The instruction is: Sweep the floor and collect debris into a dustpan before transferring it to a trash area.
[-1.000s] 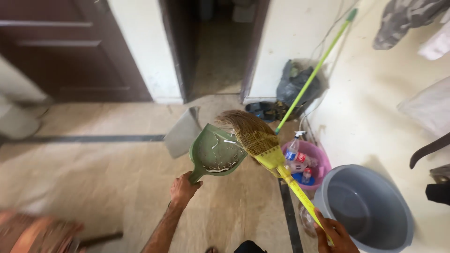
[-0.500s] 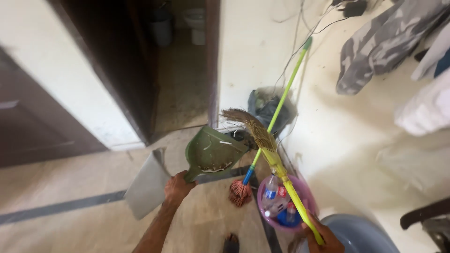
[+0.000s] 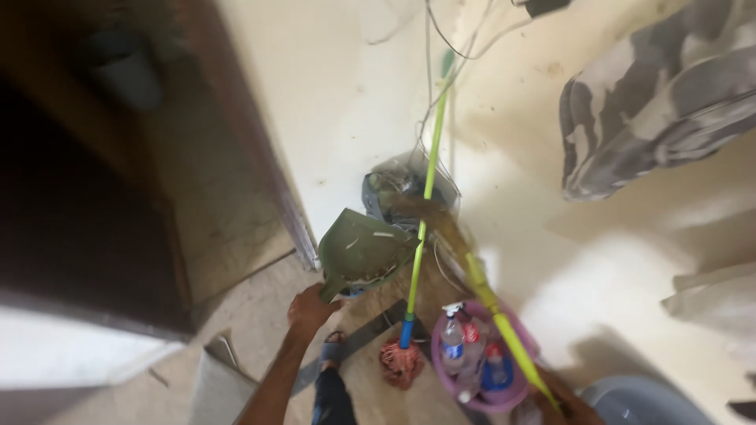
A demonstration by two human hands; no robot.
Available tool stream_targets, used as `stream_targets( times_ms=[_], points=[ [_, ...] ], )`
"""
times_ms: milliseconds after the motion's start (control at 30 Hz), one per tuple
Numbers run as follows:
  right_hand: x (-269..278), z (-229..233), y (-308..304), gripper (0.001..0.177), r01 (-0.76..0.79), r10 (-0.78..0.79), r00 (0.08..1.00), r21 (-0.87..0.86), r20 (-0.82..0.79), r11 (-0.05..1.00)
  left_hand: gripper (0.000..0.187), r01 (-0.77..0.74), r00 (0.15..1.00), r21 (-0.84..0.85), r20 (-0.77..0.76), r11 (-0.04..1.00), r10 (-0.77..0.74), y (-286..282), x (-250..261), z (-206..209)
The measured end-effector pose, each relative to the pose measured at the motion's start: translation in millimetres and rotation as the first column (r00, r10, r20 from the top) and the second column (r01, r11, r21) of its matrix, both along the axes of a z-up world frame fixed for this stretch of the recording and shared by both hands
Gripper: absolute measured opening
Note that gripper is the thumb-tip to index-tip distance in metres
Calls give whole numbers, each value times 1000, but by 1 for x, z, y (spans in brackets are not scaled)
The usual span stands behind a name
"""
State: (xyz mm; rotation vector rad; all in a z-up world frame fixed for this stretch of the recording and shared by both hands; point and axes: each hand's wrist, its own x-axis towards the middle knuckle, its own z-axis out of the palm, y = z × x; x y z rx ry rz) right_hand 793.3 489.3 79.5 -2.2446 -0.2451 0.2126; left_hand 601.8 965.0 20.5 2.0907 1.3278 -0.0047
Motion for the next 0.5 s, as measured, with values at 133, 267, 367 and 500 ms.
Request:
stream_targets(
  times_ms=[133,267,367,500],
  points=[
    [-39,35,53,49,264,-294,931,-158,-215,951,67,175,984,-128,-15,976,-178,85,68,28],
    [-62,-81,34,52,326,-305,914,40,-268,944,60,339,936,-109,-59,935,-346,177,138,-4],
    [-89,-142,13,57,328,-337,878,-86,-340,941,57,458,879,-63,-116,887,-462,214,186,5],
    [-112,-236,-21,62,364,-322,834,8,-449,931,54,573,788,-21,-261,819,-558,258,263,13]
  ],
)
